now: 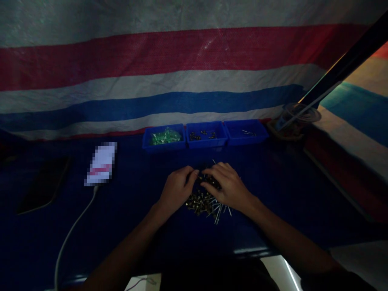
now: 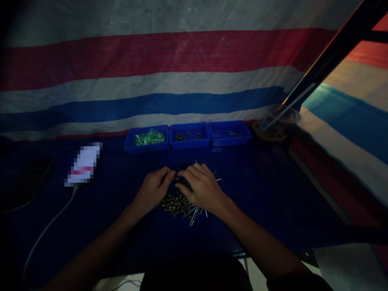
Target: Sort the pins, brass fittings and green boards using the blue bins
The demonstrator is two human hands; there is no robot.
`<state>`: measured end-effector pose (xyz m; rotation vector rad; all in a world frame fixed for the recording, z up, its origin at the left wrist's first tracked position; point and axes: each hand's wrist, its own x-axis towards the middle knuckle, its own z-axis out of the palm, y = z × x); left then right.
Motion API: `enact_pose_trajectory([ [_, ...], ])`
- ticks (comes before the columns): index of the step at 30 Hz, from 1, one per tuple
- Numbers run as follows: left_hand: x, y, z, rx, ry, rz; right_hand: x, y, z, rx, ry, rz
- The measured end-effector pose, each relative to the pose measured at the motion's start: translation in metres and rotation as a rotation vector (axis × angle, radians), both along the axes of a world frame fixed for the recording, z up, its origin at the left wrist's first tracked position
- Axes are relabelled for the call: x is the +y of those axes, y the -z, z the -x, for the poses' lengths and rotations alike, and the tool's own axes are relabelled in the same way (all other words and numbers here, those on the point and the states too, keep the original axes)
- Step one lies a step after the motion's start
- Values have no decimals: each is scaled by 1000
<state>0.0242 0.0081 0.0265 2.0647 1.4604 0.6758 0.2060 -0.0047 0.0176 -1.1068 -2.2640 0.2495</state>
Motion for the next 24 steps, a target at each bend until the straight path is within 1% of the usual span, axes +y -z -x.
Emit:
enact_pose_trajectory([
  [5, -3, 0, -6, -72, 34, 4, 3, -3, 4, 16, 7, -77],
  [8, 0, 0, -2, -66, 80, 22, 8, -13, -2, 119, 44, -161],
  [10, 1, 1, 1, -4, 108, 12, 11, -26, -9, 239, 115, -295],
  [12, 2, 4, 3, 84, 132, -9, 14, -44, -19, 341, 213, -472],
  [15, 0, 7, 4, 202, 166, -21, 17, -70, -30, 421, 360, -713],
  [17, -1, 9, 3, 261, 197, -17, 23, -81, -34, 455, 403, -839],
  [18, -2, 10, 2, 282, 209, -17, 28, -83, -34, 458, 413, -871],
  [19, -3, 11, 2, 297, 216, -22, 35, -83, -34, 444, 425, -868],
  [20, -3, 11, 1, 305, 217, -31, 42, -81, -33, 406, 443, -824],
  [21, -3, 11, 1, 306, 211, -43, 50, -76, -32, 346, 464, -739],
  [23, -2, 11, 3, 274, 189, -58, 63, -60, -29, 197, 487, -488],
  [24, 0, 10, 4, 234, 172, -59, 65, -51, -27, 135, 469, -355],
])
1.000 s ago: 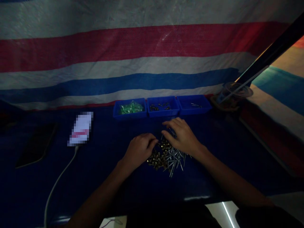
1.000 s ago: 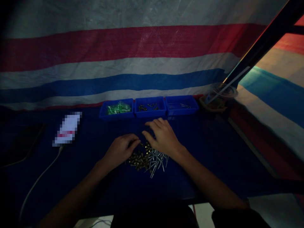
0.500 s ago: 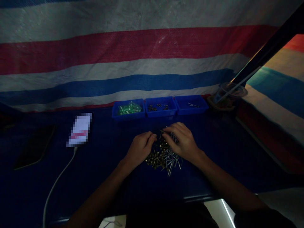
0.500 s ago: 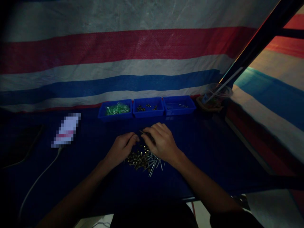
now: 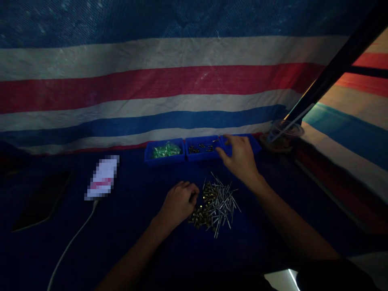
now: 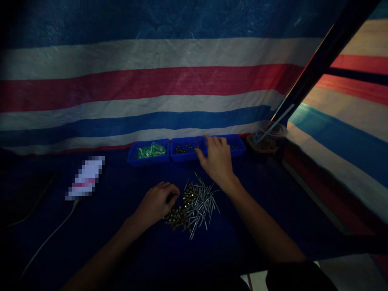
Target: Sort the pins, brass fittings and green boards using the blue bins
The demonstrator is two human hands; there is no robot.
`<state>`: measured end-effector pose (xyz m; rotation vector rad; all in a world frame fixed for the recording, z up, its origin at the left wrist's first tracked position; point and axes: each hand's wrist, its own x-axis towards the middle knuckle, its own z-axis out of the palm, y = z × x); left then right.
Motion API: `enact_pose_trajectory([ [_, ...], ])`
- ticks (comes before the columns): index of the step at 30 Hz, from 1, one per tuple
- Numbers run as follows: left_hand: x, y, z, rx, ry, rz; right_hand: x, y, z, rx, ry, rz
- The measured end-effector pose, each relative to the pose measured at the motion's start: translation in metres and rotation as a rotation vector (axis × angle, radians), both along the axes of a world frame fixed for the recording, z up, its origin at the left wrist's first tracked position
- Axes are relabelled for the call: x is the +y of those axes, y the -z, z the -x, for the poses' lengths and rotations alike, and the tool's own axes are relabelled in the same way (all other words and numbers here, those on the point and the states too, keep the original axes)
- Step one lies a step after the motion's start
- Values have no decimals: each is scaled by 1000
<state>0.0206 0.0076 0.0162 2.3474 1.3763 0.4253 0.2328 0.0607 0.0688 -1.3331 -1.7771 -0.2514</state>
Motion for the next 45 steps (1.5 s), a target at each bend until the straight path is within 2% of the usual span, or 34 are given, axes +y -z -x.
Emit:
enact_pose_trajectory([
  [3, 4, -2, 4, -222, -60, 66, -12, 27, 9, 5, -164, 256],
  [5, 7, -3, 6, -396, -90, 156, -32, 41, 17, -8, -338, 324],
  [7, 8, -3, 6, -531, -103, 245, -52, 49, 25, -80, -447, 346],
  [10, 8, -3, 4, -653, -93, 351, -67, 53, 34, -148, -471, 341],
  [14, 7, -3, 2, -749, -82, 460, -64, 51, 35, -166, -492, 348],
  [17, 8, -3, 1, -757, -81, 483, -62, 49, 32, -201, -526, 335],
  [21, 8, -1, -1, -741, -50, 445, -62, 43, 30, -225, -464, 265],
  [24, 7, -1, -2, -636, -60, 358, -58, 31, 23, -125, -410, 167],
  [27, 6, 0, -3, -382, -102, 218, -52, 11, 5, 70, -309, -68],
  [31, 4, 3, -5, -139, -110, 58, -43, -17, -24, 313, -46, -465],
  [33, 6, 5, -9, -76, -106, 24, -37, -30, -32, 349, 65, -559],
  [34, 7, 5, -11, -47, -106, 11, -32, -35, -33, 323, 94, -554],
  [36, 10, 4, -16, 19, -116, -23, -21, -41, -30, 165, 89, -427],
  [38, 13, 3, -20, 95, -128, -63, -9, -38, -22, -85, 32, -175],
  [40, 14, 3, -21, 163, -134, -99, -2, -26, -13, -319, -60, 109],
  [42, 13, 4, -19, 201, -135, -122, 1, -7, -5, -454, -186, 328],
  [45, 12, 8, -12, 175, -128, -128, -5, 19, 4, -477, -373, 458],
])
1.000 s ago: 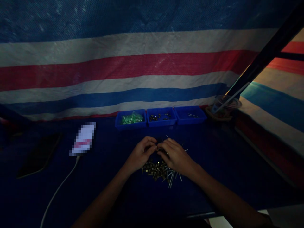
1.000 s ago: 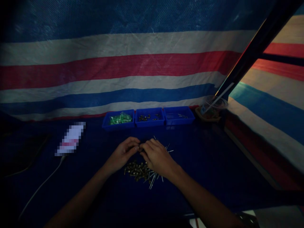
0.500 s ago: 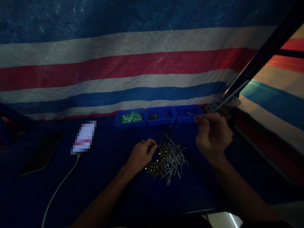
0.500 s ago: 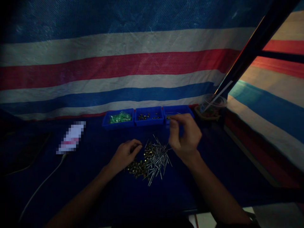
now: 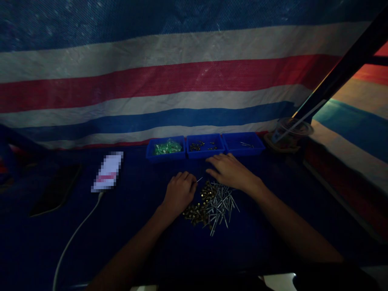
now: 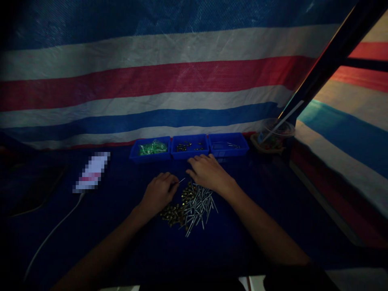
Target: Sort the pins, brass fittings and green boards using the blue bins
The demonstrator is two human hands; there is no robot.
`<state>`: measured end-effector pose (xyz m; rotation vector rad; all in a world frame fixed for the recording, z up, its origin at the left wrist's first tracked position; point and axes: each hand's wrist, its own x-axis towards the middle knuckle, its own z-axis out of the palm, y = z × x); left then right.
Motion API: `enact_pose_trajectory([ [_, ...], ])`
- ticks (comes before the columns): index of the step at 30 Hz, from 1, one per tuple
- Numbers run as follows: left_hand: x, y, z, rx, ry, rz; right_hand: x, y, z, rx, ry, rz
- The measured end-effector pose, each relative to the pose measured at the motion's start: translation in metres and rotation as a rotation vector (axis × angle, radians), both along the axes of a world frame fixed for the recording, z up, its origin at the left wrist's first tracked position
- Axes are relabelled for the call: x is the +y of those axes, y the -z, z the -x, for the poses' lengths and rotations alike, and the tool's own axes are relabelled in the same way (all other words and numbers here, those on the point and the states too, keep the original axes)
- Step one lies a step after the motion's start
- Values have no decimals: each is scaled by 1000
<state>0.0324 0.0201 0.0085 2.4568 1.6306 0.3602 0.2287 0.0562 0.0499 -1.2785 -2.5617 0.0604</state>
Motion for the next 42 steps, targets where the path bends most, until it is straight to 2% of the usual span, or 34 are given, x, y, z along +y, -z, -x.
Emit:
enact_pose_trajectory([
  [4, 3, 7, 7, -217, 69, 66, -10, 15, 11, 61, -180, 79],
  [9, 5, 8, 7, -392, 65, 96, -13, 16, 16, 44, -231, 89],
  [12, 3, 5, 7, -442, 70, 107, -14, 10, 16, 39, -243, 52],
  [15, 2, 1, 9, -505, 54, 106, -15, -9, 7, 81, -230, -34],
  [18, 0, -2, 13, -524, 43, 88, -8, -37, -17, 252, -124, -228],
  [21, -1, -2, 14, -445, 125, 53, 9, -51, -53, 344, 136, -456],
  [23, -3, 0, 12, -360, 223, 35, 22, -47, -77, 210, 327, -466],
  [24, -3, 0, 11, -316, 269, 30, 27, -41, -86, 118, 406, -419],
  [26, -5, 1, 7, -245, 322, 29, 34, -29, -95, -53, 471, -261],
  [29, -5, 1, 1, -211, 318, 39, 33, -15, -84, -142, 388, -71],
  [34, -3, 6, -3, -231, 209, 46, 14, -3, -26, 24, 75, 46],
  [37, -2, 8, -2, -233, 187, 44, 5, 7, -1, 96, -91, 84],
  [40, 0, 6, 1, -267, 150, 53, -1, 14, 8, 161, -138, 70],
  [42, 3, 4, 5, -354, 82, 89, -4, 15, 9, 212, -155, 62],
])
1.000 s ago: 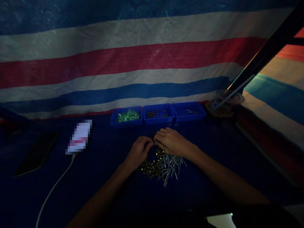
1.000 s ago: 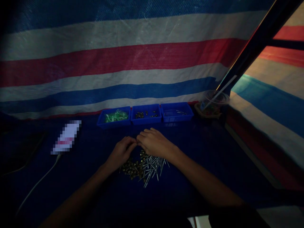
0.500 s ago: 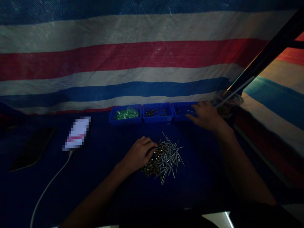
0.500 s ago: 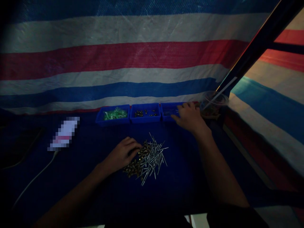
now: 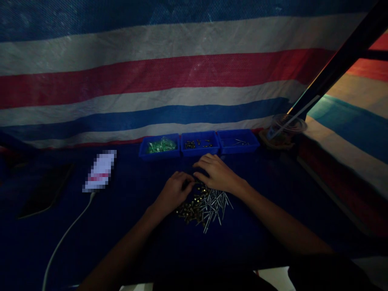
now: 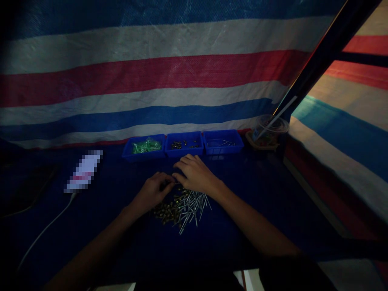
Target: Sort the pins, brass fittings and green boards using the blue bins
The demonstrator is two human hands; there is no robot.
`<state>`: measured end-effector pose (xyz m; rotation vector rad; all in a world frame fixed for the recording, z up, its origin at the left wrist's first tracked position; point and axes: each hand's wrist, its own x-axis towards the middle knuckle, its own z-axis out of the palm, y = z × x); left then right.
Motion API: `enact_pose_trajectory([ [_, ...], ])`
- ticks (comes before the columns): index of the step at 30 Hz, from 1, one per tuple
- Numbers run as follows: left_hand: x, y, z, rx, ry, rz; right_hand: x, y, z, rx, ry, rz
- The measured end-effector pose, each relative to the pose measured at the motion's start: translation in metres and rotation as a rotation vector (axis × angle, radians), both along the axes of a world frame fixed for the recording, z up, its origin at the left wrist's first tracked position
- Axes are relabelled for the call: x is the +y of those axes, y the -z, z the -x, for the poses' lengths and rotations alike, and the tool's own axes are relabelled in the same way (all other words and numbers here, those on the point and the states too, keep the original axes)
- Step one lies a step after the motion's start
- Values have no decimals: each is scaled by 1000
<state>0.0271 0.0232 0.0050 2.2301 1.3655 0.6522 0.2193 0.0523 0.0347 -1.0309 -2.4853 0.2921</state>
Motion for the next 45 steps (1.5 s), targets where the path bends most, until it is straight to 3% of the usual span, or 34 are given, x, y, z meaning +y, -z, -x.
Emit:
enact_pose_trajectory([
  [6, 6, -9, 9, -387, -191, 244, -7, 1, 5, 8, -46, -111],
  [10, 4, -13, 7, -446, -200, 270, -11, 2, 11, -21, 6, -227],
  [14, -2, -13, 4, -318, -113, 198, -15, -13, 5, 94, 103, -289],
  [19, -7, -3, -1, -18, 150, -41, -15, -53, -15, 463, 325, -532],
  [22, -6, 4, -3, 90, 245, -104, -3, -64, -23, 406, 524, -550],
  [25, -4, 6, -3, 123, 274, -108, 12, -56, -23, 106, 588, -363],
  [28, -2, 4, -2, 48, 216, -65, 14, -40, -17, -77, 484, -183],
  [33, 0, -2, 0, -340, -13, 215, -22, -11, 0, 49, 214, -90],
  [36, -1, -4, -2, -526, -85, 281, -44, 5, 10, 64, 175, -118],
  [40, -9, -7, -9, -455, -107, 245, -53, 17, 21, 37, 223, -205],
  [45, -16, -10, -14, -281, -142, 100, -48, 18, 22, 11, 222, -212],
])
